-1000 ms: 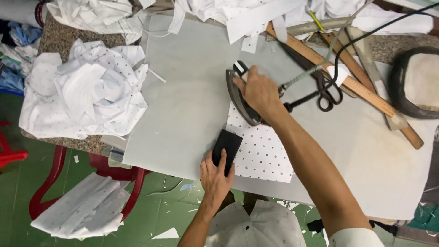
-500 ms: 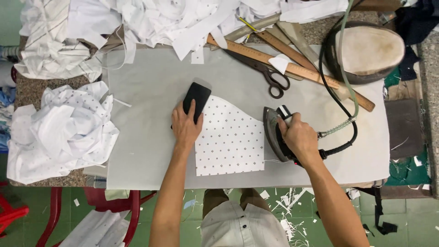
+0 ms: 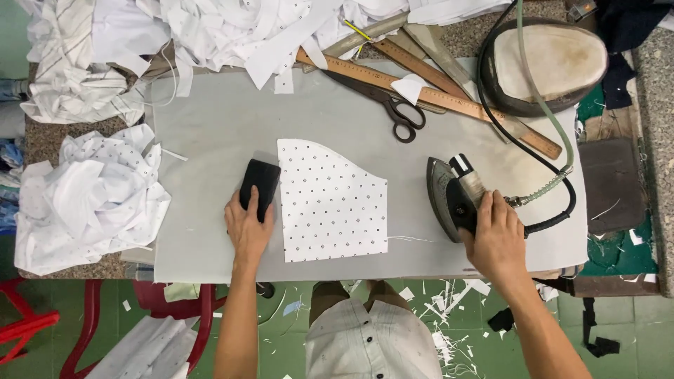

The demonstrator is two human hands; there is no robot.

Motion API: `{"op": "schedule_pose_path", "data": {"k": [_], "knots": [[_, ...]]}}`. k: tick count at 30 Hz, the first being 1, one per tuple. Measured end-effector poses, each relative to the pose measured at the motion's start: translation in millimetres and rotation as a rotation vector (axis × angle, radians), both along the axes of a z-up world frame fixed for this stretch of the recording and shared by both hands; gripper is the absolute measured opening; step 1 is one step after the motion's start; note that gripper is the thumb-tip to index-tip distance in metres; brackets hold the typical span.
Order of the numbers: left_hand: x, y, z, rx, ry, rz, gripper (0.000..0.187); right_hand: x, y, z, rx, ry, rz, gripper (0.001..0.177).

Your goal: The person irons a piece of white patterned fabric on a table using a steam iron and a black rectangular pressing block. They then use scissors to trim the edges of the fabric and proceed to iron a second piece of fabric.

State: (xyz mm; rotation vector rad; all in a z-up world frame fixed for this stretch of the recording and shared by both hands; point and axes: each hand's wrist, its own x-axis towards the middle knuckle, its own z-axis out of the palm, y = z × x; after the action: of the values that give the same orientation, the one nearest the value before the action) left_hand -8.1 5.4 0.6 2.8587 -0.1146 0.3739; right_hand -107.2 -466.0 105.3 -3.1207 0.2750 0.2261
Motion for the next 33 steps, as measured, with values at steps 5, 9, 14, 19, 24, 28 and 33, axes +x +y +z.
{"op": "schedule_pose_path", "data": {"k": [5,9,14,19,24,28,33], "knots": [[-27,29,-11,0.058,-0.065,0.106,0.053,-18,-11,-27,-0.321,-0.128,0.187,0.099],[-45,41,-13,0.078,-0.120,0.223,0.052,5,-27,-22,-0.258,0.165,0.187,0.109],[-49,47,-18,0.046,-0.189,0.237,0.053,78,-36,-11,0.269,0.320,-0.118,0.065],[-28,61,-20,-0.010,-0.141,0.245,0.054,90,31,6,0.519,0.249,-0.151,0.049],[11,81,-19,0.032,-0.207,0.145,0.058,93,153,49,0.305,0.322,0.351,0.057],[25,86,-11,0.029,-0.218,0.069,0.060,94,225,20,0.376,0.351,0.610,0.055],[27,94,-23,0.028,-0.186,0.072,0.068,78,267,-22,0.337,0.388,0.868,0.060]]}}
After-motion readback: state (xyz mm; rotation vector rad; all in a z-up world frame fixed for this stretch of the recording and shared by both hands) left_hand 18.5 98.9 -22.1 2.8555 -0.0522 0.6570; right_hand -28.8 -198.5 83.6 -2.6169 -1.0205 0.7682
